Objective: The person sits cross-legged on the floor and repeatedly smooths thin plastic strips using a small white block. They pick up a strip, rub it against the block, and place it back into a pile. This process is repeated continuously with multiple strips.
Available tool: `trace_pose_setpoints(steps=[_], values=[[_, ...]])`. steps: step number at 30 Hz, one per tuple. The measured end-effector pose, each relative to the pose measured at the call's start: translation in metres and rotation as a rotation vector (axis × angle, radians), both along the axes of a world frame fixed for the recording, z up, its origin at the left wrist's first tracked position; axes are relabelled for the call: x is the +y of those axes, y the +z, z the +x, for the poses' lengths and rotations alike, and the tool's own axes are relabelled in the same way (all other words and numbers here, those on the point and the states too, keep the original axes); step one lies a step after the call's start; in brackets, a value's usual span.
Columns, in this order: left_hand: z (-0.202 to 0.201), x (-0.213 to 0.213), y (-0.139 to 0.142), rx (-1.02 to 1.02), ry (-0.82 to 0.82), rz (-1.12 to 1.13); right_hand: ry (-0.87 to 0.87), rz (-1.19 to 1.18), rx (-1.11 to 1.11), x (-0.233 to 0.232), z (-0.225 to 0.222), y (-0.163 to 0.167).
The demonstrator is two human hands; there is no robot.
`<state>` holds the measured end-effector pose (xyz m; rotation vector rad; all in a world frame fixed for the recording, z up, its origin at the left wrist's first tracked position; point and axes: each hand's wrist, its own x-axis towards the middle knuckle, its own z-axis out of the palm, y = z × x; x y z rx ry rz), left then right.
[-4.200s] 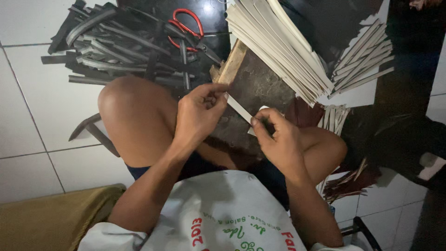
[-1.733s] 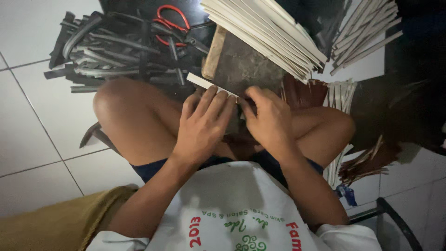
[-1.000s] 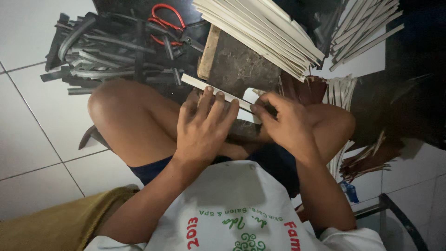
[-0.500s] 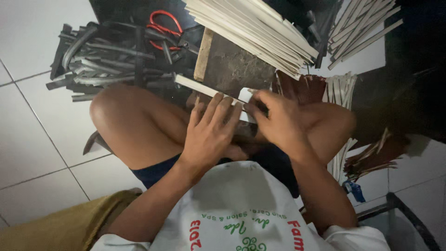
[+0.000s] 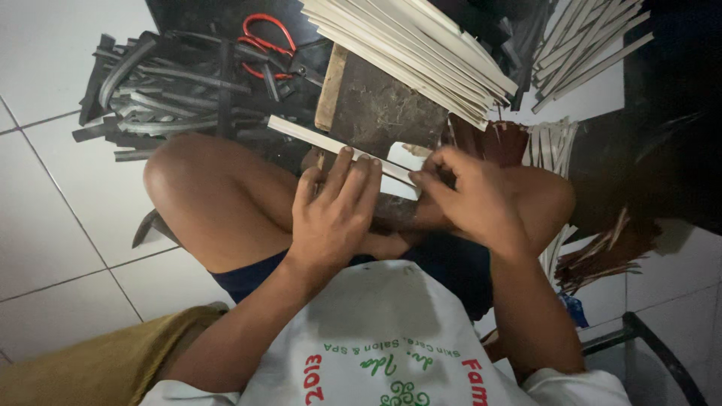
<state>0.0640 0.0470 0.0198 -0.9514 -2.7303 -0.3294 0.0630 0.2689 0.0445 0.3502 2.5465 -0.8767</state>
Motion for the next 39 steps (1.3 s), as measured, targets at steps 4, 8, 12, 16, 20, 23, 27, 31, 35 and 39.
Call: trace_pose_setpoints(steps=[4,8,12,16,20,23,27,31,35,39], values=[[-0.001,0.002,0.0,-0.006,-0.009,-0.034,-0.009,-0.104,0.044,0.009,0.006,-0.004],[0.0,0.004,-0.002,-0.028,-0.016,0.027,0.001,-0.142,0.13,0.011,0.009,-0.01],[0.004,0.008,-0.006,-0.056,-0.002,0.001,-0.032,-0.126,0.024,0.013,0.008,-0.011],[0.007,0.009,-0.007,-0.1,-0.013,0.039,-0.035,-0.141,0.014,0.014,0.009,-0.012],[0.009,0.011,-0.008,-0.122,-0.025,0.077,-0.071,-0.155,0.016,0.013,0.012,-0.015],[0.013,0.015,-0.007,-0.084,-0.06,-0.058,-0.047,-0.128,0.086,0.012,0.014,-0.017],[0.017,0.021,-0.004,-0.14,-0.104,0.071,-0.052,-0.138,0.162,0.007,0.017,-0.019],[0.014,0.015,-0.002,-0.087,-0.069,0.047,0.006,-0.1,0.36,-0.005,0.017,-0.023],[0.01,0.009,0.0,-0.042,-0.059,0.052,0.083,-0.129,0.524,-0.013,0.012,-0.025],[0.008,0.011,0.0,-0.018,-0.063,-0.018,0.038,-0.081,0.234,-0.004,0.012,-0.015]])
